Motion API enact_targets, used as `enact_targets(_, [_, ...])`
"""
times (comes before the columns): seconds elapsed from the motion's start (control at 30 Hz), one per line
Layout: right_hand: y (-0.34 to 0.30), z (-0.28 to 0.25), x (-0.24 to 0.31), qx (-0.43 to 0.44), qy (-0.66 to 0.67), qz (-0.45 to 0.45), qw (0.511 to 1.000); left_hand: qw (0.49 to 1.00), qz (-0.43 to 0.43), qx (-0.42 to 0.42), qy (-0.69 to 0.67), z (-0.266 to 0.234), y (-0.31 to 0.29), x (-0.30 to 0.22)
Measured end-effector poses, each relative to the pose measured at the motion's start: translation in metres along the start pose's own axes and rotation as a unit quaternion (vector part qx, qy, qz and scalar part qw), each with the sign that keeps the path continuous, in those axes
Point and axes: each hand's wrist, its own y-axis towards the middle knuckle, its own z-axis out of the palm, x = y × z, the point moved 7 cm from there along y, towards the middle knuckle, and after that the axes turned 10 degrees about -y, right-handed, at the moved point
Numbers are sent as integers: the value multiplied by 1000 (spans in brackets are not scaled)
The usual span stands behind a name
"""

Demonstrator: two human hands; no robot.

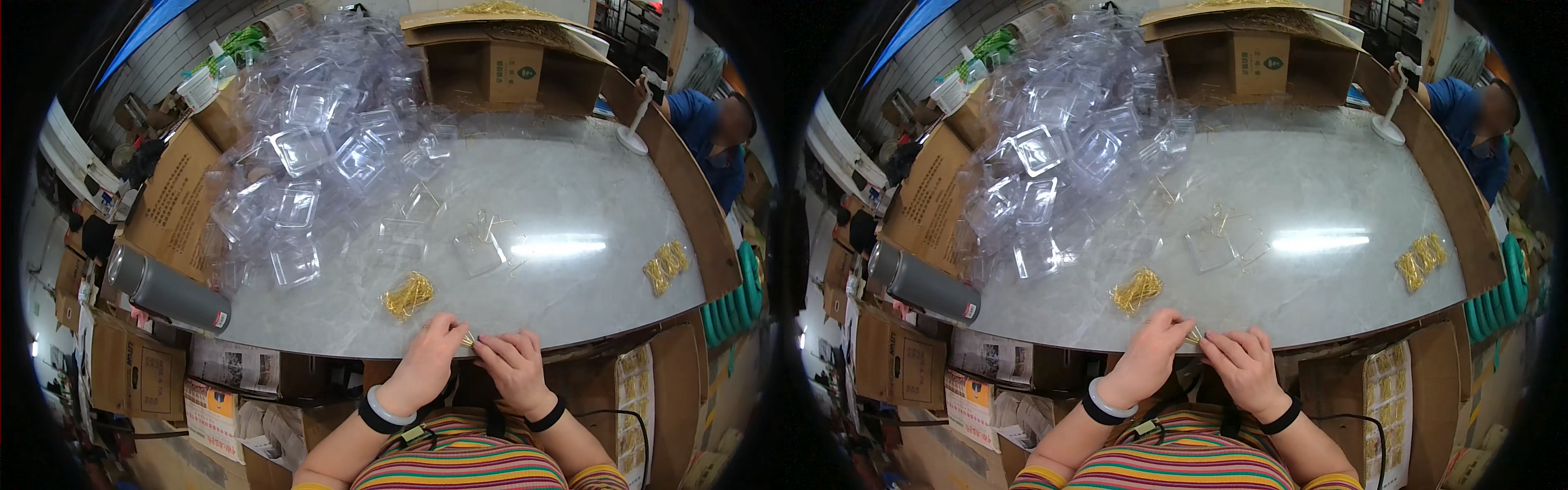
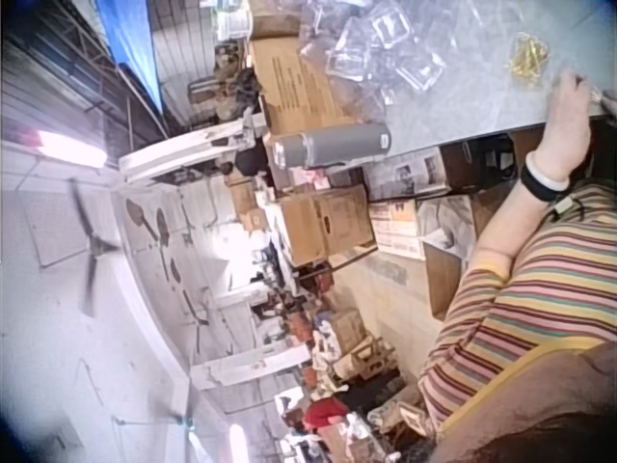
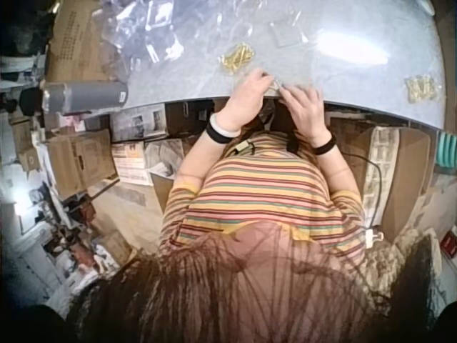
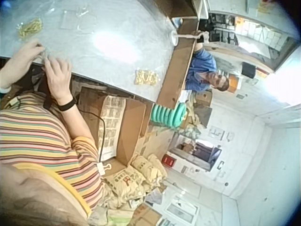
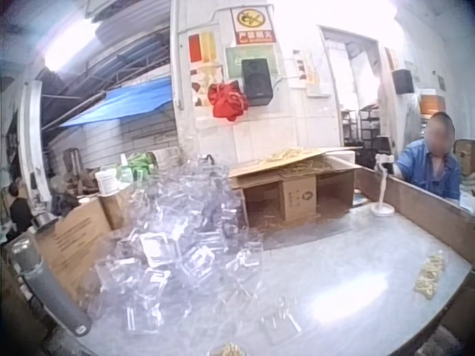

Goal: The recorder is shown counting out small gold-colored metal loops and placing them into clear plastic containers.

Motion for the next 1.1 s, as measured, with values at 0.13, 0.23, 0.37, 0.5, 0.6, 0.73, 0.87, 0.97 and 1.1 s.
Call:
enact_targets(0.13, [-8, 0, -1, -42, -4, -36, 998, 1000, 1, 0, 5, 5, -1, -1])
enact_targets(0.23, [-8, -1, 0, -59, -6, -53, 997, 1000, 2, -13, -6, 5, -5, 2])
enact_targets(0.37, [-10, -2, -1, -72, -8, -61, 996, 999, 14, -40, -7, 5, -9, 2])
enact_targets(0.5, [-9, -4, -2, -92, 27, -4, 995, 993, -16, -85, -75, -14, -12, -2])
enact_targets(0.6, [-5, -4, -2, -96, 38, 44, 994, 993, 12, -115, -9, -37, -15, -6])
enact_targets(0.73, [3, -3, -6, -95, 52, 93, 990, 977, 29, -184, 108, -57, -21, 5])
enact_targets(0.87, [6, -5, -14, -103, 103, 148, 978, 954, -6, -229, 193, -67, -16, 15])
enact_targets(0.97, [10, -10, -19, -97, 145, 197, 965, 966, -47, -186, 173, -57, -11, 37])
enact_targets(1.1, [14, -14, -27, -107, 165, 220, 955, 991, -31, -78, 104, -42, -13, 31])
